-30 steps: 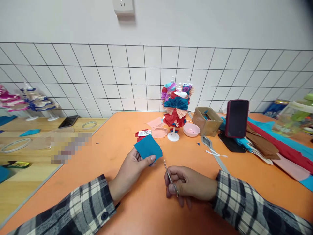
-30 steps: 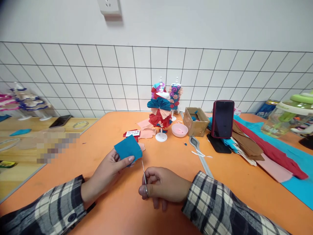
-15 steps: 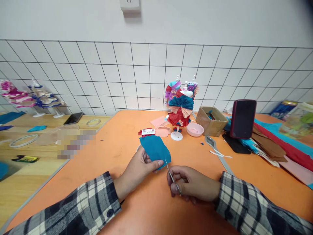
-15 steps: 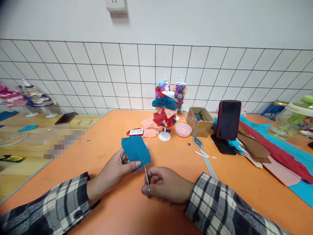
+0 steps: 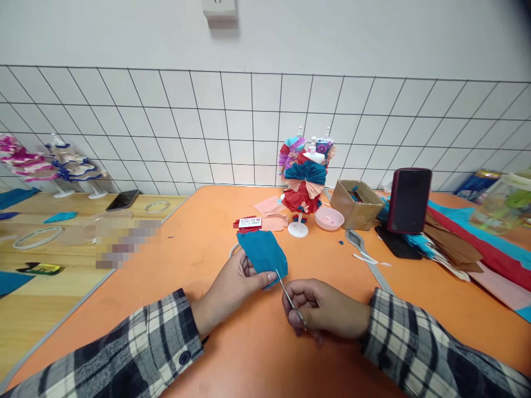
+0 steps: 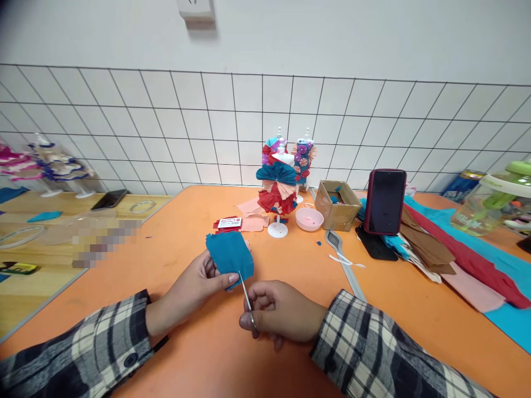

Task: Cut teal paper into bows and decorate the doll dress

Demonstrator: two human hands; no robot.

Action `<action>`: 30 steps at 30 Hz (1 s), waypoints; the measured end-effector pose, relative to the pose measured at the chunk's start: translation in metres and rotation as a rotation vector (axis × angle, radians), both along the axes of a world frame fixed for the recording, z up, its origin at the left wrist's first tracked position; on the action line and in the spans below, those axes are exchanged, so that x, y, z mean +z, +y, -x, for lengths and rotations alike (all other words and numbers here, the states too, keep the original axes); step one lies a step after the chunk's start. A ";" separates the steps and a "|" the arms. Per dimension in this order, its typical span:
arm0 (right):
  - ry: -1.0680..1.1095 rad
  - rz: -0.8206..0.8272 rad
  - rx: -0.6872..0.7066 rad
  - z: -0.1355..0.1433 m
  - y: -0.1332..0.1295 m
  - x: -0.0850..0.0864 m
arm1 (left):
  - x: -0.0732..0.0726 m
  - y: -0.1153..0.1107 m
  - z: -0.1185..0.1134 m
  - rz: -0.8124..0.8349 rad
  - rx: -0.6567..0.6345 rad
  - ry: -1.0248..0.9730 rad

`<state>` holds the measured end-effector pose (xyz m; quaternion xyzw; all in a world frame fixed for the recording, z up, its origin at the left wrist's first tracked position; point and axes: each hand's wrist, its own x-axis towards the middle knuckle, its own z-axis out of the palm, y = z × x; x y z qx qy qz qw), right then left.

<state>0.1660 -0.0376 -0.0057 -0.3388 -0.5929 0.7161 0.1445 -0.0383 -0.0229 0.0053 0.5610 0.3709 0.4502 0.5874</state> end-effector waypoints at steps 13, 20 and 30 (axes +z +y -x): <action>-0.037 -0.004 -0.074 0.005 0.000 0.003 | 0.004 0.001 0.001 0.007 0.044 0.088; -0.043 -0.034 -0.057 0.005 -0.002 0.002 | -0.001 0.001 0.000 0.022 0.072 0.077; -0.072 -0.063 -0.093 0.008 -0.004 0.000 | 0.000 0.000 0.000 0.002 0.064 0.110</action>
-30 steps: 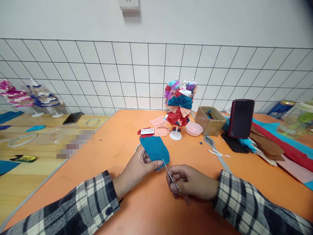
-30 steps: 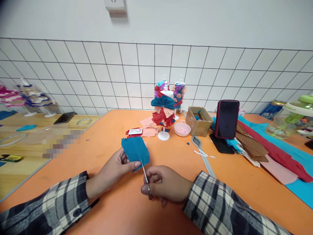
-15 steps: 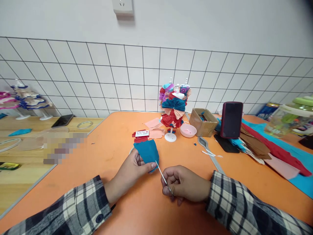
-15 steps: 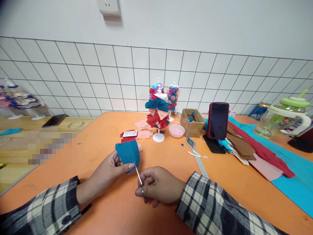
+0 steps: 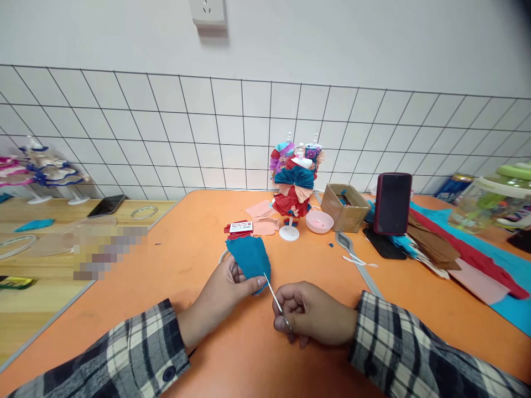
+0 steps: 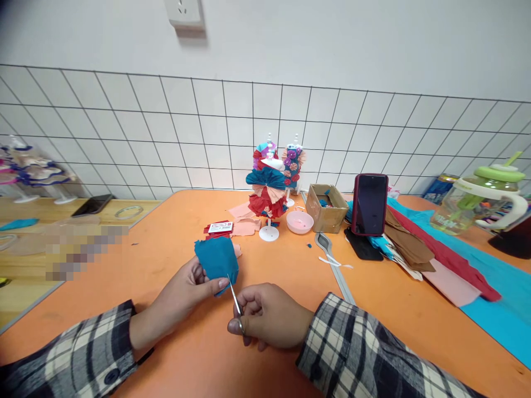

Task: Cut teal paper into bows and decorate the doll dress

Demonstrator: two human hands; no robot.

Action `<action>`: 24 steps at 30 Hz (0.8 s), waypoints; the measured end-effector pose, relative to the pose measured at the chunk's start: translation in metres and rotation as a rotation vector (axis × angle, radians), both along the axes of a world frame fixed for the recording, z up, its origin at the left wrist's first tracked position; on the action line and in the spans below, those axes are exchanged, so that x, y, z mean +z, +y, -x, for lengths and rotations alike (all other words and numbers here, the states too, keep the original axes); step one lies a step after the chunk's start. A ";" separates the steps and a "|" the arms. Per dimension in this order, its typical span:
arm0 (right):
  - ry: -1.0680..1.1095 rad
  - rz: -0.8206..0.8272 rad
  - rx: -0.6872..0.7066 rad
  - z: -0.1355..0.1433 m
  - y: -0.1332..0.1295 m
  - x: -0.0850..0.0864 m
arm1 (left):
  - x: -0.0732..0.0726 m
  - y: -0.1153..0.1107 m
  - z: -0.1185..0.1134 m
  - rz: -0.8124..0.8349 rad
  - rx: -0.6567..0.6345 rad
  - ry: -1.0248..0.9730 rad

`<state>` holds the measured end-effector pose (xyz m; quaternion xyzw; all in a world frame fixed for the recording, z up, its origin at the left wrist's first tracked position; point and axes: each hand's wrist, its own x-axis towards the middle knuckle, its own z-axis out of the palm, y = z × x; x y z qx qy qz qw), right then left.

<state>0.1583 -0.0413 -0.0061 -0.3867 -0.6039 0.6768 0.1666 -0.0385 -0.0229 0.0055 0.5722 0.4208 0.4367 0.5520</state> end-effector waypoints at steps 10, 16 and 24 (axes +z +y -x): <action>-0.004 -0.030 0.012 -0.001 -0.001 0.000 | -0.007 0.001 0.000 0.015 -0.022 -0.015; 0.002 -0.027 -0.007 -0.001 -0.002 -0.001 | -0.005 0.000 -0.001 0.019 -0.014 -0.007; -0.037 -0.031 -0.016 0.000 -0.001 0.001 | -0.006 0.000 0.000 -0.003 -0.040 -0.027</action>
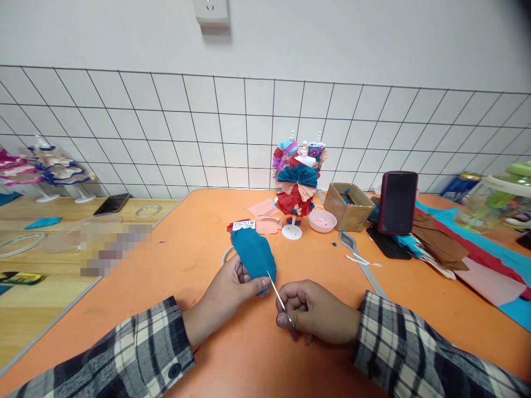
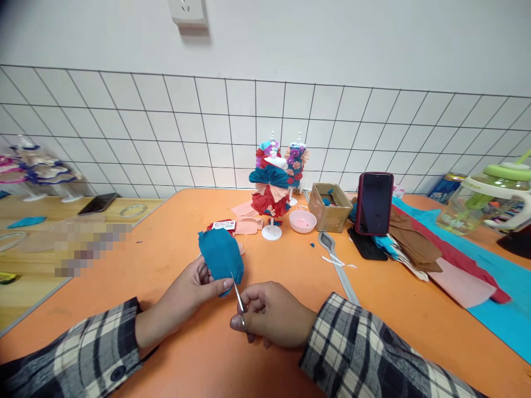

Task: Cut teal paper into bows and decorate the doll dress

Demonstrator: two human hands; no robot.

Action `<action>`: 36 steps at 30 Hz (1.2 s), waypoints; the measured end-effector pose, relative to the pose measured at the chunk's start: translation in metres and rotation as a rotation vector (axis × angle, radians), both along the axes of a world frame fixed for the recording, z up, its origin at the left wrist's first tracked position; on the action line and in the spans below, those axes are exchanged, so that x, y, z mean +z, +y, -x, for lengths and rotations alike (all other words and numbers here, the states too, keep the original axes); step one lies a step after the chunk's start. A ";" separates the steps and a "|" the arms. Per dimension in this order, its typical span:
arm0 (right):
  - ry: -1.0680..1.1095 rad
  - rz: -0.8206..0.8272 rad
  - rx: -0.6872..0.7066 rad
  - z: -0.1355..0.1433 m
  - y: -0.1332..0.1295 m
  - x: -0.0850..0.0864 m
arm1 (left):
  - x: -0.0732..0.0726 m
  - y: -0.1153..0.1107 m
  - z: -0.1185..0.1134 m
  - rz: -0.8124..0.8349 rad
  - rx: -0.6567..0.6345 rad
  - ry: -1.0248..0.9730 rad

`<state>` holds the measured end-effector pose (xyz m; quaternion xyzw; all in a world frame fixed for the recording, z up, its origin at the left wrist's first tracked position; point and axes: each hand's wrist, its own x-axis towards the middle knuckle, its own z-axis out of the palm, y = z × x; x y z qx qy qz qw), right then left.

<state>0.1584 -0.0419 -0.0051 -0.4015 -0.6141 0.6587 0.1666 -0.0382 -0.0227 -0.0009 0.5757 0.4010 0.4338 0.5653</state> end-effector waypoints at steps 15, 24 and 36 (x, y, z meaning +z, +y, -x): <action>-0.013 -0.041 -0.014 0.000 0.001 0.000 | 0.002 -0.002 0.006 -0.024 0.023 0.021; 0.062 -0.023 0.011 0.000 0.001 0.001 | -0.002 0.001 0.002 -0.042 -0.054 0.005; 0.066 -0.027 0.011 0.000 0.001 0.001 | -0.002 -0.001 0.000 -0.029 -0.047 -0.029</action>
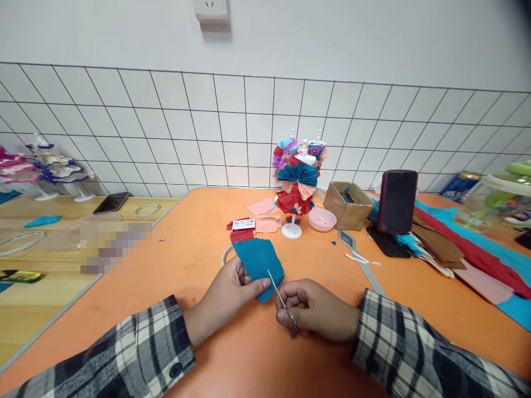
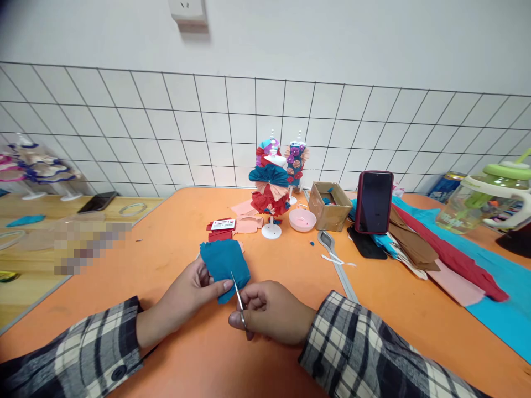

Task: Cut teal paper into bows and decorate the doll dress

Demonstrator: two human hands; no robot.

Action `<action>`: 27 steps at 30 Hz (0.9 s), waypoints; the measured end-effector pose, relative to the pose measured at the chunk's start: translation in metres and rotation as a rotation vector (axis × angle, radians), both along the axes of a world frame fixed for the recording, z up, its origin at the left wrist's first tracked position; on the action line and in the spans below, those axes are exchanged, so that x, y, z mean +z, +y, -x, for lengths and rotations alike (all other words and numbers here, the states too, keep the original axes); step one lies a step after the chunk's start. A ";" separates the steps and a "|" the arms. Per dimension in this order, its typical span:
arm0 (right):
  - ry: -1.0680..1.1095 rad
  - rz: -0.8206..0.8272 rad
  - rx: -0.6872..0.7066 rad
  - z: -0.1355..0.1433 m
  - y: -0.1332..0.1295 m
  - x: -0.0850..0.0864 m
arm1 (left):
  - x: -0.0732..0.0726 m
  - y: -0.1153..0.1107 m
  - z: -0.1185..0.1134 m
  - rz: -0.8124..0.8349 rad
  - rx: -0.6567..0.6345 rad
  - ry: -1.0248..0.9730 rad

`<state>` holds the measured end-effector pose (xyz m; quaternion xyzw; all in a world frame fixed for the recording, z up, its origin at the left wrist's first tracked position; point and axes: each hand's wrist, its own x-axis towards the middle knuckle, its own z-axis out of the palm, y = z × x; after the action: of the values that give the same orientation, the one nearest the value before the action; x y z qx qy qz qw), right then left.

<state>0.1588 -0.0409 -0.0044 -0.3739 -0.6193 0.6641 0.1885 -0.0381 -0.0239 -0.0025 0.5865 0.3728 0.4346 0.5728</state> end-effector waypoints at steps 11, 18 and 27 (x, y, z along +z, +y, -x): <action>0.008 -0.013 -0.007 0.001 0.001 0.001 | 0.002 -0.002 -0.001 0.004 -0.042 -0.004; 0.032 -0.018 -0.010 0.001 0.000 0.002 | 0.003 -0.004 -0.002 0.016 -0.033 0.001; 0.067 -0.014 0.017 -0.001 0.000 0.002 | 0.003 -0.004 -0.002 0.035 -0.062 0.023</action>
<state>0.1597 -0.0407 -0.0024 -0.3451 -0.6204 0.6735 0.2061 -0.0356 -0.0276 0.0005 0.5926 0.3688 0.4032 0.5918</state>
